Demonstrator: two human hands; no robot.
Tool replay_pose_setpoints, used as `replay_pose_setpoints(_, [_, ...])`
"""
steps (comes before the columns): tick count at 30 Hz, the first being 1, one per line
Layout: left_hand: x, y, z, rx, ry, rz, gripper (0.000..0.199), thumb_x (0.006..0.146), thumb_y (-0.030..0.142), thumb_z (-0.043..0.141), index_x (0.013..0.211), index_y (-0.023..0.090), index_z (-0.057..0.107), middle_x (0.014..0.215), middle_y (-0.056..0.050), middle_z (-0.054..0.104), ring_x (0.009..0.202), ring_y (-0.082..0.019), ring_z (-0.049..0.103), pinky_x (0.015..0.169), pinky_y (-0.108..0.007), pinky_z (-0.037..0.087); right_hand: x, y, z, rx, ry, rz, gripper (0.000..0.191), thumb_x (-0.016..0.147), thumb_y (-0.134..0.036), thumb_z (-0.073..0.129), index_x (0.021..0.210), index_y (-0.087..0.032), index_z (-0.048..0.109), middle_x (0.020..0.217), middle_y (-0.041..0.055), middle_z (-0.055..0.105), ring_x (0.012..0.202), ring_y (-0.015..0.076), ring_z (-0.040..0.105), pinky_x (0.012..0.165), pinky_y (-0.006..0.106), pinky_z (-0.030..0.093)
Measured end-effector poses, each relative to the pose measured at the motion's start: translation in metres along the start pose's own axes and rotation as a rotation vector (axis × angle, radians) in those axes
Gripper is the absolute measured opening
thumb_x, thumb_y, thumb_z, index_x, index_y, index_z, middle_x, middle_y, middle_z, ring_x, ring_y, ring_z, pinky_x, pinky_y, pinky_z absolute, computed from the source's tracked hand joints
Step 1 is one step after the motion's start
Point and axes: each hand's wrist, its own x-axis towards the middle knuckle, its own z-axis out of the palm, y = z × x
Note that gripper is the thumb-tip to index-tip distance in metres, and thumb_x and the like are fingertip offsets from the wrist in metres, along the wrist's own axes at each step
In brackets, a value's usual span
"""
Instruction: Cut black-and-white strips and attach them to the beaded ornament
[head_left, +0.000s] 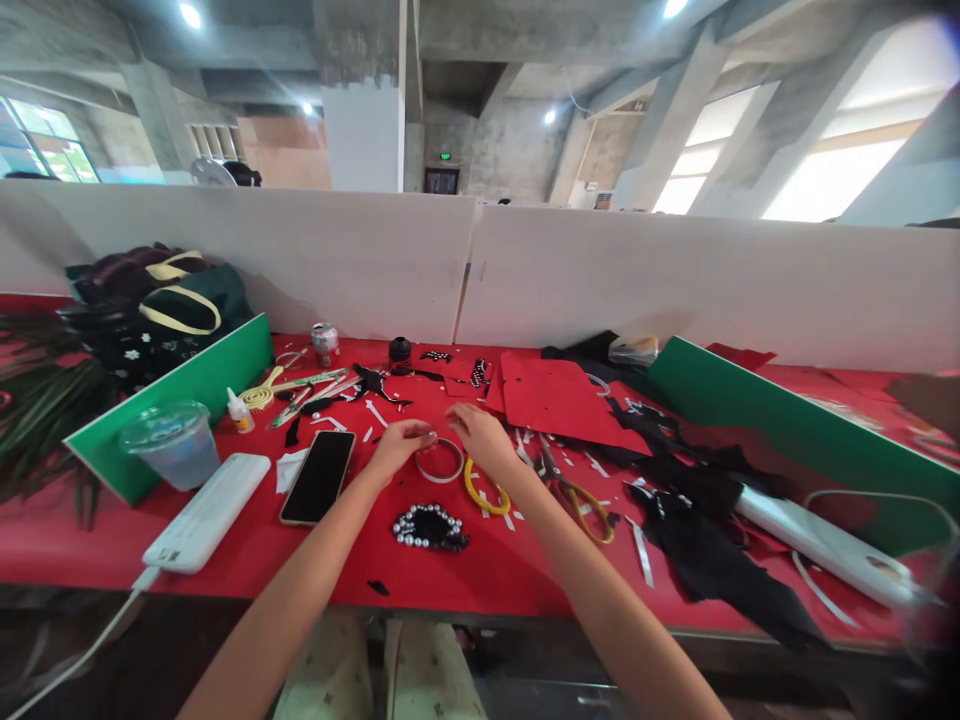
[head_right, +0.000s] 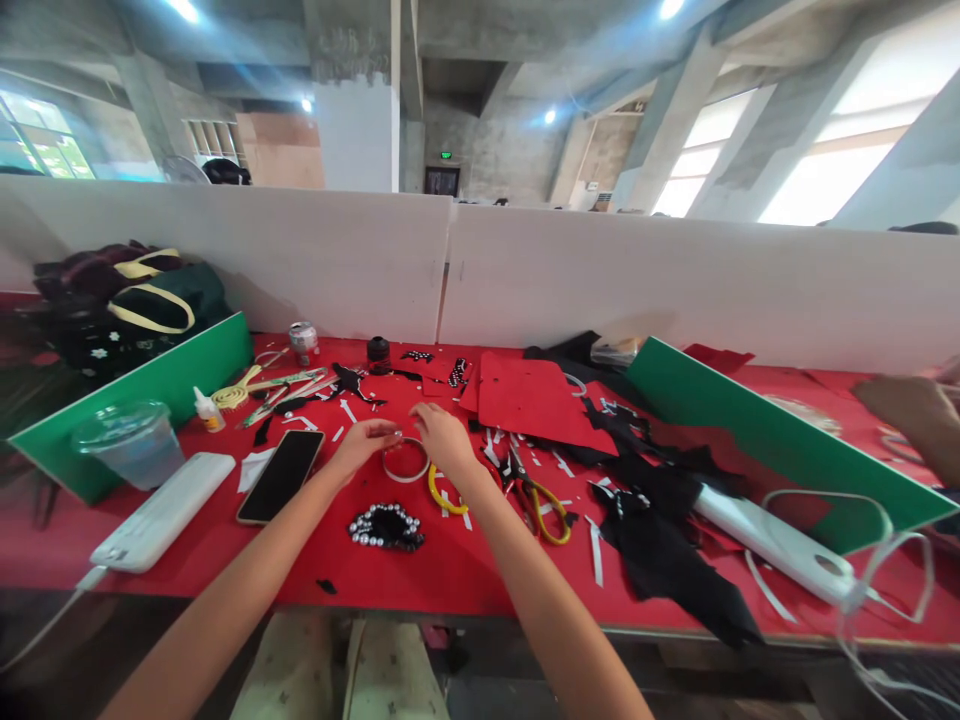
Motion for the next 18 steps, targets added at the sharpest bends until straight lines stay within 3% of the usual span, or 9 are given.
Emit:
replay_pose_setpoints(6, [0.001,0.003,-0.002,-0.037,0.030,-0.012,0.029,0.052,0.020,0.083,0.077,0.013,0.071,0.071,-0.006,0.071,0.067,-0.018,0.065,0.070,-0.029,0.050,0.021,0.001,0.024,-0.061,-0.035,0.049,0.035,0.083,-0.007,0.041,0.111,-0.021,0.056,0.108,0.0054,0.065,0.093,0.0161,0.062,0.075,0.023,0.043])
replay_pose_setpoints(10, [0.004,0.001,-0.005,-0.073,0.128,-0.005,0.025,0.055,0.019,0.081,0.077,0.013,0.071,0.069,-0.005,0.070,0.064,-0.016,0.064,0.068,-0.028,0.050,0.025,0.008,0.037,-0.080,-0.063,0.050,0.043,0.074,0.003,0.038,0.105,-0.018,0.060,0.110,0.0081,0.065,0.108,0.0189,0.056,0.101,0.036,0.033])
replay_pose_setpoints(13, [0.007,-0.002,-0.008,-0.202,0.233,-0.039,0.019,0.060,0.016,0.079,0.077,0.012,0.070,0.068,-0.006,0.070,0.063,-0.015,0.064,0.068,-0.027,0.051,0.025,0.009,0.042,0.011,0.049,-0.041,0.046,0.073,0.005,0.034,0.103,-0.018,0.061,0.118,0.0084,0.061,0.118,0.0197,0.049,0.108,0.046,0.024])
replay_pose_setpoints(15, [0.009,-0.002,-0.011,-0.303,0.278,-0.086,0.014,0.064,0.014,0.076,0.075,0.012,0.069,0.069,-0.006,0.070,0.064,-0.015,0.065,0.069,-0.026,0.051,0.026,0.008,0.042,0.075,0.114,-0.098,0.044,0.076,0.002,0.034,0.104,-0.017,0.061,0.114,0.0086,0.062,0.112,0.0187,0.053,0.105,0.041,0.031])
replay_pose_setpoints(18, [0.011,-0.001,-0.013,-0.422,0.331,-0.141,0.007,0.071,0.014,0.072,0.072,0.011,0.066,0.068,-0.006,0.069,0.064,-0.014,0.066,0.069,-0.025,0.052,0.037,0.004,0.045,0.082,0.105,-0.118,0.040,0.080,-0.001,0.035,0.108,-0.015,0.060,0.110,0.0095,0.063,0.104,0.0171,0.057,0.097,0.031,0.040])
